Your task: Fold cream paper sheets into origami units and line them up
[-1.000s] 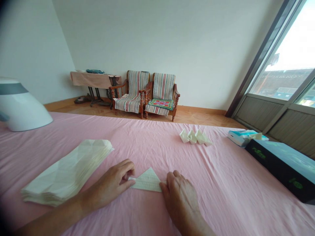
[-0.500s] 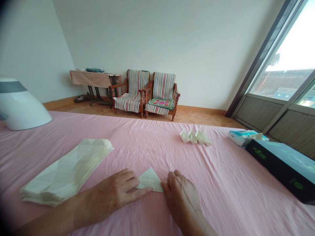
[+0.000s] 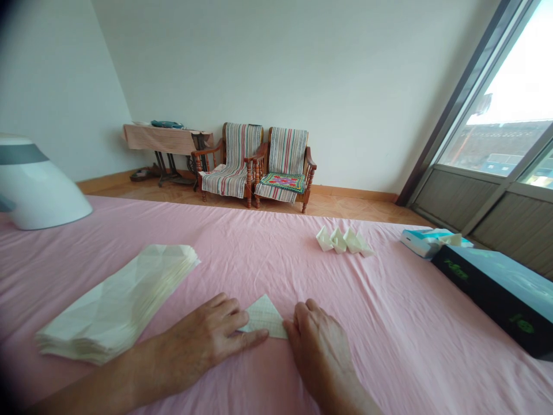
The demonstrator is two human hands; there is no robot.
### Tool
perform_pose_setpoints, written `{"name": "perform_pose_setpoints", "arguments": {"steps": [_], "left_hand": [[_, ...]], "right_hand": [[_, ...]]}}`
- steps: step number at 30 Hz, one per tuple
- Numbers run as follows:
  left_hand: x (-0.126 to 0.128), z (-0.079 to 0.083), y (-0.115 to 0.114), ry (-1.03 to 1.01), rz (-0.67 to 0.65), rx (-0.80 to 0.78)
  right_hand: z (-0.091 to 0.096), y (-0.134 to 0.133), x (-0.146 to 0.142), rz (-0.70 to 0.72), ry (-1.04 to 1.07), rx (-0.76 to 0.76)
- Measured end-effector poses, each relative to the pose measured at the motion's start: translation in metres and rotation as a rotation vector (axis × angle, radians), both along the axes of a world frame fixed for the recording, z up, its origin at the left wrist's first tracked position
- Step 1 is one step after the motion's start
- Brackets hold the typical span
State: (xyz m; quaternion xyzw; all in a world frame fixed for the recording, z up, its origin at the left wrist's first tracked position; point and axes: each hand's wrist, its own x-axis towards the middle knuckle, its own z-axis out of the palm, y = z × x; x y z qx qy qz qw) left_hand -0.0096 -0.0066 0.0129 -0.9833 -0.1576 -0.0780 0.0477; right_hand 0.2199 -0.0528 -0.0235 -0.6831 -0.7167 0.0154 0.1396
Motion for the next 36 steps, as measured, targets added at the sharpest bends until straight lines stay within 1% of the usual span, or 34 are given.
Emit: {"name": "perform_pose_setpoints", "arguments": {"steps": [2,4,5,7,9,11,13,15,21,26,32,36], "left_hand": [[0.000,-0.001,0.000,0.004,0.014,-0.002],[0.000,-0.002,0.000,0.002,0.022,0.001],[0.000,-0.002,0.000,-0.001,0.024,0.003],[0.000,-0.002,0.000,-0.003,0.028,0.006],[0.000,-0.001,0.000,-0.003,0.028,0.006],[0.000,0.001,0.000,-0.004,0.025,0.004],[0.001,0.001,-0.001,-0.002,0.026,0.003],[0.001,0.001,-0.001,0.009,0.030,0.003],[-0.001,0.002,-0.001,0.048,0.034,0.019],[-0.006,0.007,0.001,0.049,0.050,0.000],[-0.014,0.016,0.003,0.044,0.066,-0.102],[-0.019,0.017,0.004,0.028,0.074,-0.159]], "right_hand": [[-0.001,-0.001,0.002,-0.015,0.015,0.022],[-0.002,-0.004,0.003,-0.025,0.033,0.098],[-0.002,-0.006,0.003,-0.006,0.047,0.149],[-0.003,-0.011,0.000,0.080,0.110,0.233],[-0.003,-0.017,-0.007,0.194,0.218,0.262],[-0.003,-0.021,-0.015,0.274,0.294,0.310],[-0.002,-0.023,-0.023,0.342,0.271,0.347],[-0.001,-0.023,-0.028,0.376,0.231,0.355],[-0.006,-0.022,-0.025,0.379,0.143,0.363],[-0.006,-0.027,-0.022,0.312,0.009,0.337],[-0.002,-0.028,-0.023,0.276,-0.129,0.342],[-0.002,-0.028,-0.022,0.254,-0.161,0.402]]}}
